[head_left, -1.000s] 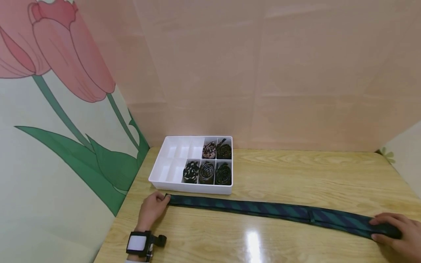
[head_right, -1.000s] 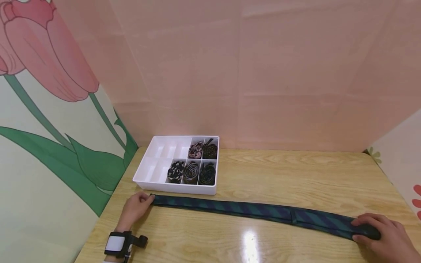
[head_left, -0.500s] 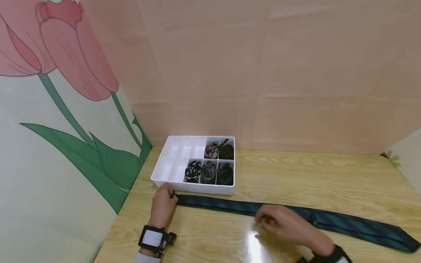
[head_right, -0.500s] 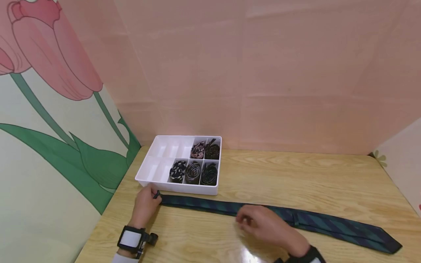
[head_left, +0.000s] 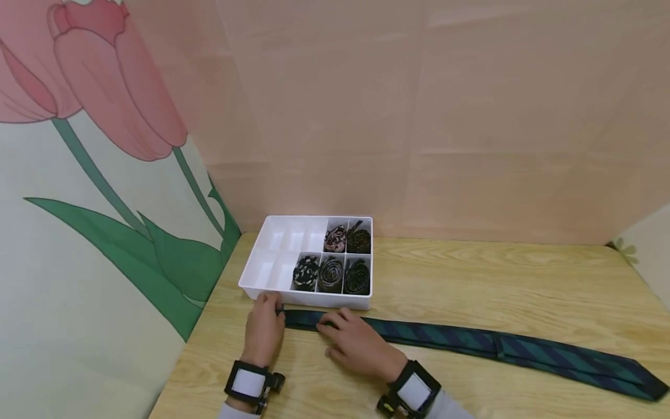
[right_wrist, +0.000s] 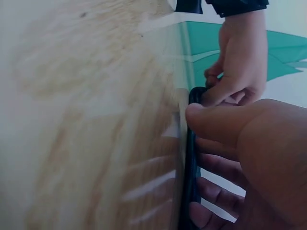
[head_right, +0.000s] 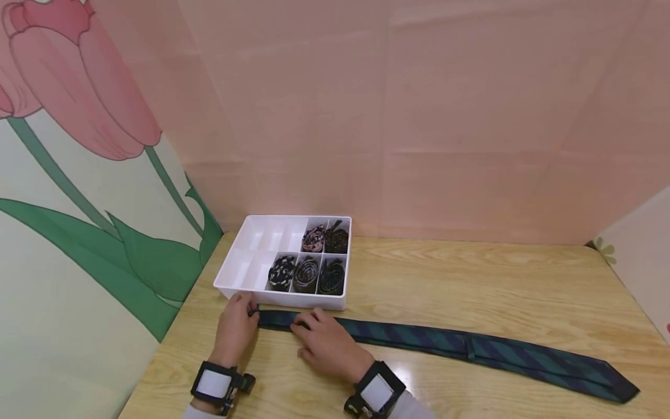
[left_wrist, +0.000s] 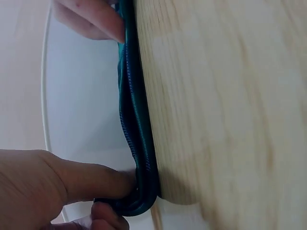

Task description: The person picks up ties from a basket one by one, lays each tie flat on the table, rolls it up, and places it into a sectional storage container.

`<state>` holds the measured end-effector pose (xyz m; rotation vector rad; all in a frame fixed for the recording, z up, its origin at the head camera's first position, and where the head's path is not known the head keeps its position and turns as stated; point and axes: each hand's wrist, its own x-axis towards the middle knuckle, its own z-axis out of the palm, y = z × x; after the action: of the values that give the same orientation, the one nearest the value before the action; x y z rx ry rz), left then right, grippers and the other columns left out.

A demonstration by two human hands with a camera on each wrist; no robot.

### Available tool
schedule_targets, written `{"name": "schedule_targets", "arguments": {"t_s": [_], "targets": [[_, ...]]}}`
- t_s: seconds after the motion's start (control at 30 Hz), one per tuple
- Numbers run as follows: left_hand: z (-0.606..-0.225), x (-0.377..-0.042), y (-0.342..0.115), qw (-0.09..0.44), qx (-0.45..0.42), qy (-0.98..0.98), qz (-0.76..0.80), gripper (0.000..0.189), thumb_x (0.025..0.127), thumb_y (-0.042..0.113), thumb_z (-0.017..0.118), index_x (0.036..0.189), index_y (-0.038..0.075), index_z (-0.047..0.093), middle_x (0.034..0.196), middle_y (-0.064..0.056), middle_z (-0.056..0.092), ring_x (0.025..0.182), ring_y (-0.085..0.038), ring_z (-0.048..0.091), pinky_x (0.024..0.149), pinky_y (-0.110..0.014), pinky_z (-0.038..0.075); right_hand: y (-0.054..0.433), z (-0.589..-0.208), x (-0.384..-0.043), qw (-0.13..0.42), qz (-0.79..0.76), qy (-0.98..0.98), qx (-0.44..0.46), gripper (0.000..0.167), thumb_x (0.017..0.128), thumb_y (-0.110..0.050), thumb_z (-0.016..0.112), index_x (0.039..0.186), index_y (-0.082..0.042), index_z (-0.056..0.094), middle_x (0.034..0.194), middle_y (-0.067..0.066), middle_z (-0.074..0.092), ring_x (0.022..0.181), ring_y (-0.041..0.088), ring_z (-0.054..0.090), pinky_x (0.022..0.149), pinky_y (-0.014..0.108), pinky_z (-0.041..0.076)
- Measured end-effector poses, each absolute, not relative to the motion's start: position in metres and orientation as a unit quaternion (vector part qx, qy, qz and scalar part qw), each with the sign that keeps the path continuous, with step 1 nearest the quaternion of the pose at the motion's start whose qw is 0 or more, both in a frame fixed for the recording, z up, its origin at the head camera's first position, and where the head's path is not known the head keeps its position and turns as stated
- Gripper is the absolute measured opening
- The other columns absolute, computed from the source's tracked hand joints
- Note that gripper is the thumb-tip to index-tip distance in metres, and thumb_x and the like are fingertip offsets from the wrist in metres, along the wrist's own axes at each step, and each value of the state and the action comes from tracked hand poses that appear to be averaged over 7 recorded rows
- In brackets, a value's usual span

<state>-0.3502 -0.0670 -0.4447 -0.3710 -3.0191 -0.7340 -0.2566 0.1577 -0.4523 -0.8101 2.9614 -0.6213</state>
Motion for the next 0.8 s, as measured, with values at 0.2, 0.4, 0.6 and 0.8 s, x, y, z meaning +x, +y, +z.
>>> {"name": "schedule_targets", "arguments": {"t_s": [0.2, 0.4, 0.6, 0.8], "targets": [[-0.44, -0.348, -0.065, -0.013, -0.122, -0.959, -0.255, 0.016, 0.094, 0.007, 0.077, 0.084, 0.007, 0.065, 0.082, -0.007, 0.058, 0.069, -0.021, 0.057, 0.062, -0.039, 0.048, 0.156, -0.455, -0.258, 0.009, -0.198, 0.948, -0.25, 0.042, 0.1, -0.031, 0.072, 0.139, -0.016, 0.069, 0.139, -0.001, 0.064, 0.122, 0.02, 0.053, 0.108, 0.039, 0.047], [-0.442, -0.347, -0.064, -0.057, -0.084, -0.952, -0.29, 0.017, 0.093, 0.004, 0.075, 0.103, 0.001, 0.062, 0.089, -0.012, 0.062, 0.077, -0.026, 0.062, 0.067, -0.042, 0.052, 0.155, -0.455, -0.257, 0.029, -0.207, 0.949, -0.234, 0.042, 0.101, -0.031, 0.071, 0.14, -0.017, 0.068, 0.141, -0.002, 0.063, 0.123, 0.02, 0.052, 0.109, 0.04, 0.046], [-0.445, -0.347, -0.06, -0.081, -0.04, -0.955, -0.282, 0.027, 0.092, 0.011, 0.077, 0.106, -0.001, 0.057, 0.099, -0.019, 0.061, 0.086, -0.037, 0.066, 0.076, -0.053, 0.054, 0.154, -0.456, -0.256, 0.021, -0.203, 0.951, -0.231, 0.041, 0.101, -0.03, 0.071, 0.14, -0.017, 0.069, 0.139, -0.003, 0.063, 0.121, 0.02, 0.052, 0.108, 0.039, 0.046], [-0.445, -0.342, -0.051, -0.058, -0.076, -0.945, -0.314, 0.029, 0.083, -0.003, 0.077, 0.099, 0.003, 0.054, 0.095, -0.015, 0.057, 0.082, -0.034, 0.061, 0.071, -0.05, 0.052, 0.143, -0.449, -0.257, -0.051, -0.178, 0.956, -0.229, 0.02, 0.094, -0.025, 0.076, 0.113, -0.018, 0.075, 0.116, -0.001, 0.065, 0.103, 0.018, 0.053, 0.094, 0.035, 0.051]]}}
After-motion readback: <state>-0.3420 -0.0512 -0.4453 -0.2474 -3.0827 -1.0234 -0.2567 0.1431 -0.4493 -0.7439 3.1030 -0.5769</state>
